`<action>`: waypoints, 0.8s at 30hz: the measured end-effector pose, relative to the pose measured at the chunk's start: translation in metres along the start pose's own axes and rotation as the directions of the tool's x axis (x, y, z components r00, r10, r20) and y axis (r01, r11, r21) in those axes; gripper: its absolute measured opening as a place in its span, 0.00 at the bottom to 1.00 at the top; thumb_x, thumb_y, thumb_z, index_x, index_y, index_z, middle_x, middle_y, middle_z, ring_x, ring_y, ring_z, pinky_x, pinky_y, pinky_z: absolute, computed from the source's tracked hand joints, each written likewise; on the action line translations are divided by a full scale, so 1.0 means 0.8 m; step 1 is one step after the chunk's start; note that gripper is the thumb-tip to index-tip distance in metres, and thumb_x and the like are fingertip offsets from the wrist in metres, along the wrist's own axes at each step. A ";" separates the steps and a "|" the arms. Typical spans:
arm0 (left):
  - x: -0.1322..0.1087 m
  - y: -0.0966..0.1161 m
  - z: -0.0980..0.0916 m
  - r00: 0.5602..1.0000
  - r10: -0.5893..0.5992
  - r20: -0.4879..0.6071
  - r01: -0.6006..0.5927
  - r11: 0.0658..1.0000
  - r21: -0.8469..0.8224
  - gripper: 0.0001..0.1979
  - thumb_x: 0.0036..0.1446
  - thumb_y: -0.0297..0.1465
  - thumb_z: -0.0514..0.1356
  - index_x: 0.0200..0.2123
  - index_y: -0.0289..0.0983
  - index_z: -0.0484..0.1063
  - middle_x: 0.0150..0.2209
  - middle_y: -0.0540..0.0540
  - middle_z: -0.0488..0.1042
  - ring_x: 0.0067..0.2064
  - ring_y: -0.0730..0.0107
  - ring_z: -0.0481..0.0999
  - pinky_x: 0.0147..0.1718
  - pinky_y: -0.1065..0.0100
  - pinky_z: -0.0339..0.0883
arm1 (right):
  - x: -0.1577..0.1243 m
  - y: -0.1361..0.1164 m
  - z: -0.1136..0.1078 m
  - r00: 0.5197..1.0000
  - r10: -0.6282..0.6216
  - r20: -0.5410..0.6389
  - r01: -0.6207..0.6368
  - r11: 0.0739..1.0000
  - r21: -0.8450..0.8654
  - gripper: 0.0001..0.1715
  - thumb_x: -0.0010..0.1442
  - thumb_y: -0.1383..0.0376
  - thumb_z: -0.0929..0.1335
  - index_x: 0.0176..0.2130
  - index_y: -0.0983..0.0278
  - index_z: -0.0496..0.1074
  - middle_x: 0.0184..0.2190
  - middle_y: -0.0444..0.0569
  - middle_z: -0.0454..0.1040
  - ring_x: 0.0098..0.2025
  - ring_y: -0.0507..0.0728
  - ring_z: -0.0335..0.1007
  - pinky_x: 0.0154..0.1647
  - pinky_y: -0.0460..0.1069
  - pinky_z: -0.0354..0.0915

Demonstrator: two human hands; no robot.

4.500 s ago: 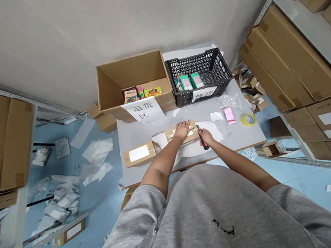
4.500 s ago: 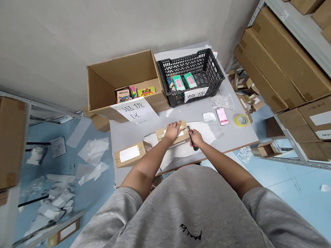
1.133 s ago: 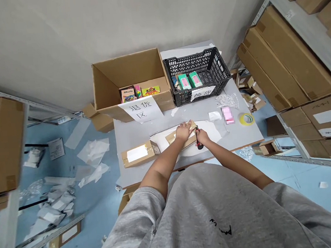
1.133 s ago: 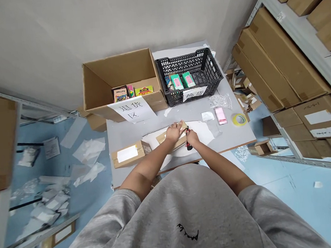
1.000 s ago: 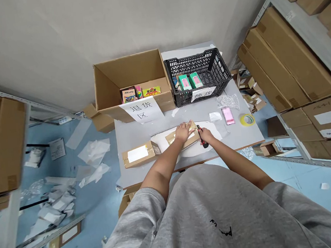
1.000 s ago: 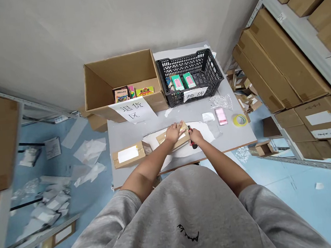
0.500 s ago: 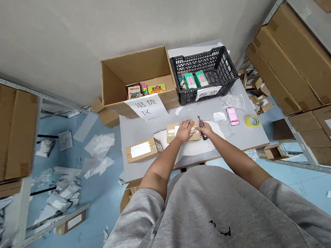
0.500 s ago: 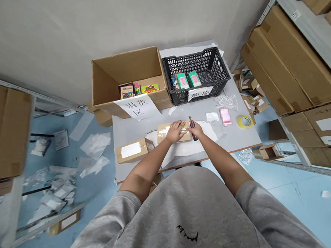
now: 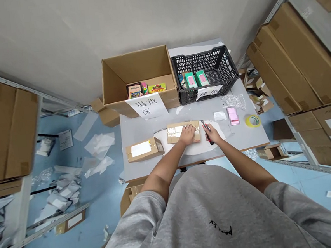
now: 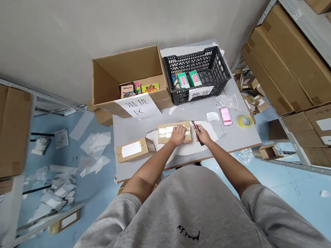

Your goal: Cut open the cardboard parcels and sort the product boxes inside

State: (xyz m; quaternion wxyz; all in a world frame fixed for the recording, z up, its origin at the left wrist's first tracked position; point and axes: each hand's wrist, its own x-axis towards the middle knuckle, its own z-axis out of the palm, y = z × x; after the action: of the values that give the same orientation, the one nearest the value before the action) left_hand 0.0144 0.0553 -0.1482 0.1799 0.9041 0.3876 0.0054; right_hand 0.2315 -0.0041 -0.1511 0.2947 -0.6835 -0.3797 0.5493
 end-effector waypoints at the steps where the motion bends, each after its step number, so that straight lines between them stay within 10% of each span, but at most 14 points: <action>1: 0.001 0.000 0.000 1.000 -0.011 0.006 0.011 1.000 0.003 0.35 0.56 0.55 0.74 0.55 0.36 0.74 0.56 0.29 0.74 0.58 0.38 0.70 0.58 0.51 0.59 | -0.010 0.004 -0.006 0.999 -0.024 0.025 0.025 1.000 -0.011 0.27 0.71 0.44 0.68 0.60 0.56 0.70 0.23 0.35 0.72 0.18 0.53 0.71 0.20 0.44 0.68; 10: 0.003 -0.008 0.005 1.000 0.008 -0.007 -0.008 0.999 -0.049 0.34 0.59 0.54 0.73 0.56 0.36 0.73 0.55 0.31 0.75 0.59 0.38 0.72 0.59 0.50 0.61 | -0.041 0.006 -0.003 0.994 -0.003 0.112 0.020 0.988 -0.152 0.36 0.77 0.57 0.66 0.79 0.54 0.65 0.22 0.32 0.68 0.16 0.49 0.65 0.21 0.42 0.66; 24: -0.002 -0.012 0.013 0.999 0.027 -0.047 -0.033 0.991 -0.129 0.31 0.60 0.51 0.74 0.56 0.37 0.73 0.55 0.32 0.74 0.59 0.39 0.73 0.60 0.46 0.65 | -0.049 -0.008 0.018 0.997 0.075 0.027 -0.068 0.975 -0.213 0.33 0.76 0.60 0.67 0.76 0.51 0.70 0.20 0.33 0.69 0.15 0.50 0.65 0.21 0.43 0.65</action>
State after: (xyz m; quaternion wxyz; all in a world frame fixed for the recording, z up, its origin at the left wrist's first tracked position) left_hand 0.0084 0.0567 -0.1609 0.2294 0.8959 0.3767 0.0535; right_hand 0.2121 -0.0339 -0.1287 0.1937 -0.7146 -0.4161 0.5279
